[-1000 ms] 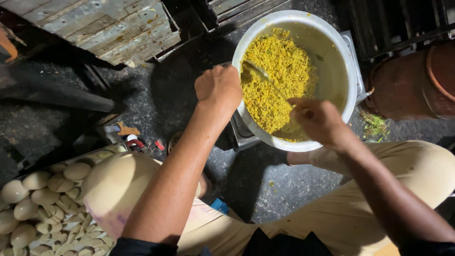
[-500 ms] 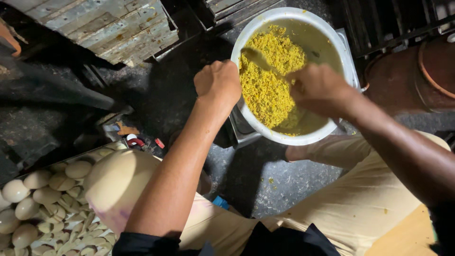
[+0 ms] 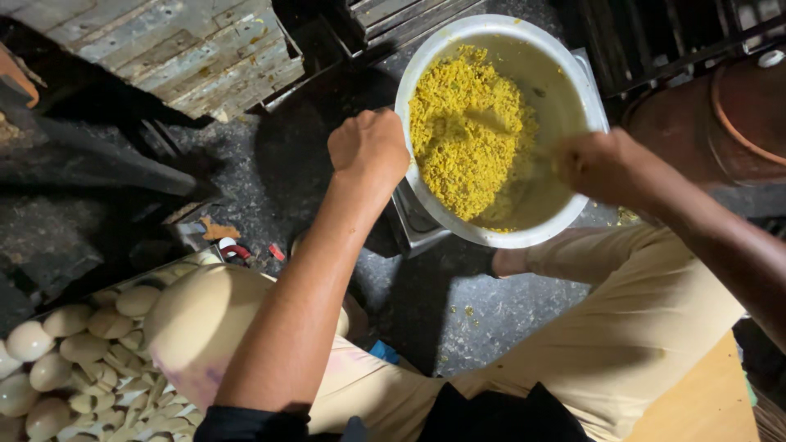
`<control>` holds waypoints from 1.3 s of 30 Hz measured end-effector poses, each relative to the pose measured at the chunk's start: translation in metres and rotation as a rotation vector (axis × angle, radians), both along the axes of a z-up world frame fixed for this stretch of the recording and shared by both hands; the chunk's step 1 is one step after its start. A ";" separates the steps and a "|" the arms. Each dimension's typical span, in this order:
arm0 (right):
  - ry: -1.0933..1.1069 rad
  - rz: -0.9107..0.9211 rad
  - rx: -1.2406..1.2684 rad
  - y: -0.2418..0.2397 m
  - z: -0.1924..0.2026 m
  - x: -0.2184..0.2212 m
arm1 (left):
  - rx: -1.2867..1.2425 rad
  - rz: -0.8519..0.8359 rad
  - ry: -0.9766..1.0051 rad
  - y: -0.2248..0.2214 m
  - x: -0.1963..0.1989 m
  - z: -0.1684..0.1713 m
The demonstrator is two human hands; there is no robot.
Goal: The person uses a metal ladle to stir and mix yellow crumbly food inside a large metal pot while sitting on the floor.
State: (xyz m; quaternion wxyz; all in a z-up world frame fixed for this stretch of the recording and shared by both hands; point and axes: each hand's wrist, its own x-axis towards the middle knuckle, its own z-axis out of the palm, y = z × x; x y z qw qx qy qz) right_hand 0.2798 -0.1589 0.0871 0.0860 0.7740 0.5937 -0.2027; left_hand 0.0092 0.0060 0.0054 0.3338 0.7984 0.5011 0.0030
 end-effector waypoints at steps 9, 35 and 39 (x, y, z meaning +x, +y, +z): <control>-0.156 0.001 -0.182 0.064 -0.059 -0.018 | -0.027 -0.025 0.026 -0.003 0.004 0.002; -0.859 0.976 -0.062 0.016 -0.087 0.084 | -0.063 -0.118 0.113 -0.001 0.024 -0.021; -0.525 0.477 -0.149 -0.039 -0.055 0.072 | 0.032 -0.086 0.057 -0.002 0.026 -0.030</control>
